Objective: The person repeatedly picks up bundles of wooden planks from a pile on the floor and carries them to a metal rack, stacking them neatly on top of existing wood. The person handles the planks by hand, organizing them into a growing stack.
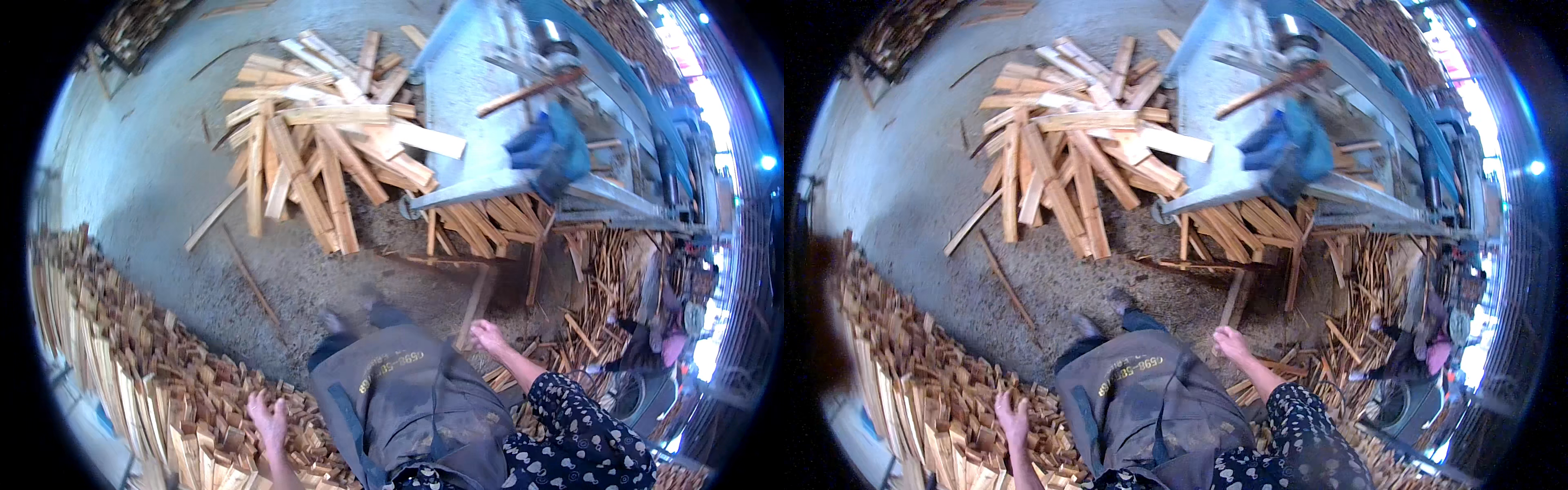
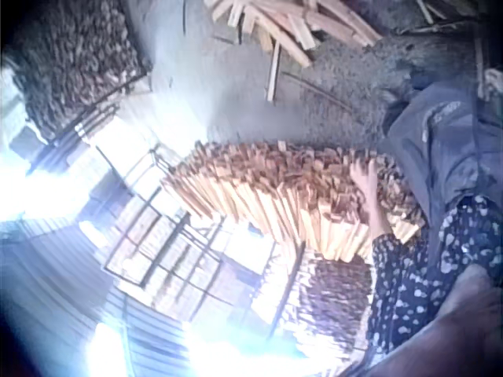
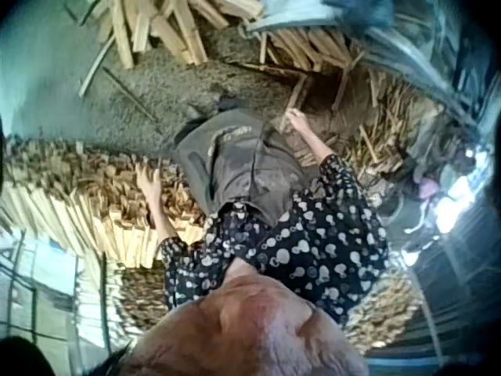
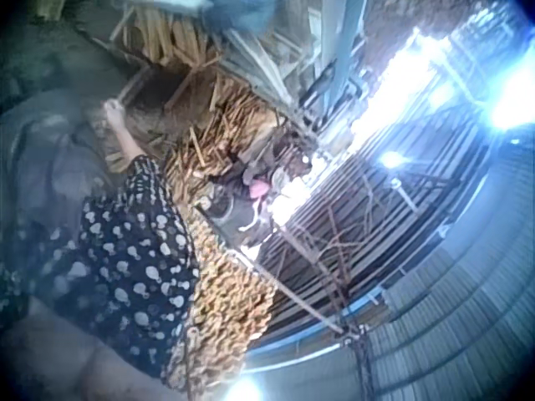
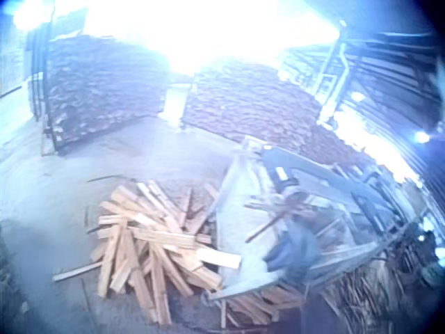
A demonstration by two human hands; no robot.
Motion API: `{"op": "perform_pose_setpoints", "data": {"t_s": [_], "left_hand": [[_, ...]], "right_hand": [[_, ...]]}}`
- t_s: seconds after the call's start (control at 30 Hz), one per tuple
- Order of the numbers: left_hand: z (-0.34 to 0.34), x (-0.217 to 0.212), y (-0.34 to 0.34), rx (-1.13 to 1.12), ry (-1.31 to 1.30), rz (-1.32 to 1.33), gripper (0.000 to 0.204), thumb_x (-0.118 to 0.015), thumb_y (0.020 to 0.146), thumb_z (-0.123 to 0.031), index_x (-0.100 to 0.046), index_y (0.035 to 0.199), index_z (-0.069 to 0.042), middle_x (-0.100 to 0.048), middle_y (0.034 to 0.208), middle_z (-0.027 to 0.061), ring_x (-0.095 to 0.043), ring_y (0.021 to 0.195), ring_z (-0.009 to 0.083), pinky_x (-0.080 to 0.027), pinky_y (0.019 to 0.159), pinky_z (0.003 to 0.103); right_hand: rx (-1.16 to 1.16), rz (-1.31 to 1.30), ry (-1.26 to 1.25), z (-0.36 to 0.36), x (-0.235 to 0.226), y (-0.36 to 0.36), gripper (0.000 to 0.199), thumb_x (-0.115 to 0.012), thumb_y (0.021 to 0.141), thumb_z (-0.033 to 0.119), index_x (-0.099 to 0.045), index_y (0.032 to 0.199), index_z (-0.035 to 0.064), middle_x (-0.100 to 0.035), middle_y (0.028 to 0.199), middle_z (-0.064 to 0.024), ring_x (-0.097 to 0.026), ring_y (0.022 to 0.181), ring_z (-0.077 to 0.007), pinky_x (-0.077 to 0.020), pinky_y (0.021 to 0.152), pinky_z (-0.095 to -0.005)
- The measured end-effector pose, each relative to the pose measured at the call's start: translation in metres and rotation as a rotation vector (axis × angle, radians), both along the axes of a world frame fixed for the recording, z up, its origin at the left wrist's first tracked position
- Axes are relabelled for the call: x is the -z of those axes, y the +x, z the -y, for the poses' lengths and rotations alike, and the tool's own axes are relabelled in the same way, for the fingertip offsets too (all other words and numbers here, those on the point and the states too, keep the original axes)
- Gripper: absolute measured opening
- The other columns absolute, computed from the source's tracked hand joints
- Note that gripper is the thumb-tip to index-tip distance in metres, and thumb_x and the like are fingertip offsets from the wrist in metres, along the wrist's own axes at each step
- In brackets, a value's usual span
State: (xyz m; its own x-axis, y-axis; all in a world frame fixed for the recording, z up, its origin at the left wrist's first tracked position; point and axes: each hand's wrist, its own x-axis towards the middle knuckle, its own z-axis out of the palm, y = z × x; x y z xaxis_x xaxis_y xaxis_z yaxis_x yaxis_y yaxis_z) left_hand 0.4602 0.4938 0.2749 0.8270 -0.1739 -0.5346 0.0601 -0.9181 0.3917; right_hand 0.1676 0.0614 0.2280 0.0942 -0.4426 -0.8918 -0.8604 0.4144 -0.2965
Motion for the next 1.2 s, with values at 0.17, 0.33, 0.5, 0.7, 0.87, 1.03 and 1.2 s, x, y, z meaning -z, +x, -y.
{"op": "perform_pose_setpoints", "data": {"t_s": [0.17,0.33,0.5,0.7,0.87,1.03,1.2], "left_hand": [[0.1,0.008,-0.003,0.12,-0.377,-0.339,0.041,-0.06,0.076,-0.011,-0.049,0.113,0.004,-0.052,0.113,0.0161,-0.048,0.108,0.0236,-0.036,0.094,0.034],[0.141,0.05,-0.041,-0.057,-0.523,-0.469,0.038,-0.054,0.082,-0.009,-0.046,0.117,0.003,-0.05,0.117,0.0153,-0.046,0.112,0.0224,-0.035,0.095,0.032],[0.126,0.073,-0.129,-0.172,-0.492,-0.574,0.036,-0.054,0.082,-0.011,-0.047,0.115,0.002,-0.053,0.112,0.015,-0.05,0.106,0.0205,-0.038,0.091,0.031],[0.137,0.094,-0.227,-0.218,-0.425,-0.655,0.035,-0.055,0.082,-0.012,-0.049,0.113,0.004,-0.056,0.107,0.0145,-0.053,0.099,0.0189,-0.041,0.087,0.03],[0.197,0.109,-0.275,-0.497,-0.455,-0.636,0.032,-0.053,0.083,-0.016,-0.051,0.111,0.0,-0.057,0.097,0.0049,-0.052,0.084,0.0126,-0.043,0.073,0.025],[0.288,0.121,-0.316,-0.793,-0.516,-0.681,0.033,-0.055,0.082,-0.016,-0.052,0.112,-0.001,-0.056,0.09,0.0027,-0.049,0.072,0.0075,-0.041,0.062,0.022],[0.355,0.254,-0.372,-0.831,-0.515,-0.627,0.035,-0.056,0.082,-0.018,-0.052,0.111,0.002,-0.059,0.1,0.0104,-0.056,0.089,0.0174,-0.044,0.078,0.027]], "right_hand": [[0.278,-0.037,0.101,-0.038,-0.03,-0.068,0.028,-0.054,0.084,0.022,-0.054,0.105,0.004,-0.059,0.09,-0.0047,-0.057,0.072,-0.0127,-0.0472,0.061,-0.0269],[-0.267,-0.024,0.086,-0.084,0.005,-0.147,0.035,-0.055,0.082,0.029,-0.056,0.108,0.0059,-0.06,0.1,-0.0102,-0.055,0.093,-0.0213,-0.041,0.086,-0.0314],[-0.271,0.003,0.109,-0.045,0.018,-0.168,0.036,-0.05,0.086,0.026,-0.048,0.115,0.0038,-0.059,0.087,-0.0071,-0.056,0.075,-0.0146,-0.0476,0.065,-0.029],[-0.233,0.027,-0.009,0.061,0.026,-0.117,0.033,-0.054,0.082,0.021,-0.052,0.108,0.0014,-0.059,0.081,-0.0054,-0.055,0.068,-0.0128,-0.0455,0.064,-0.028],[-0.544,0.166,-0.145,0.131,0.067,-0.118,0.032,-0.055,0.082,0.022,-0.054,0.107,0.0027,-0.062,0.087,-0.0092,-0.058,0.075,-0.0168,-0.0461,0.069,-0.029],[-0.779,0.212,-0.086,0.207,0.131,-0.125,0.033,-0.055,0.081,0.023,-0.054,0.108,0.0024,-0.06,0.098,-0.0156,-0.057,0.092,-0.0223,-0.0438,0.08,-0.0313],[-0.891,0.321,-0.135,0.267,0.192,-0.129,0.033,-0.058,0.078,0.016,-0.051,0.108,0.0028,-0.06,0.081,-0.0094,-0.058,0.073,-0.0192,-0.0475,0.07,-0.0309]]}}
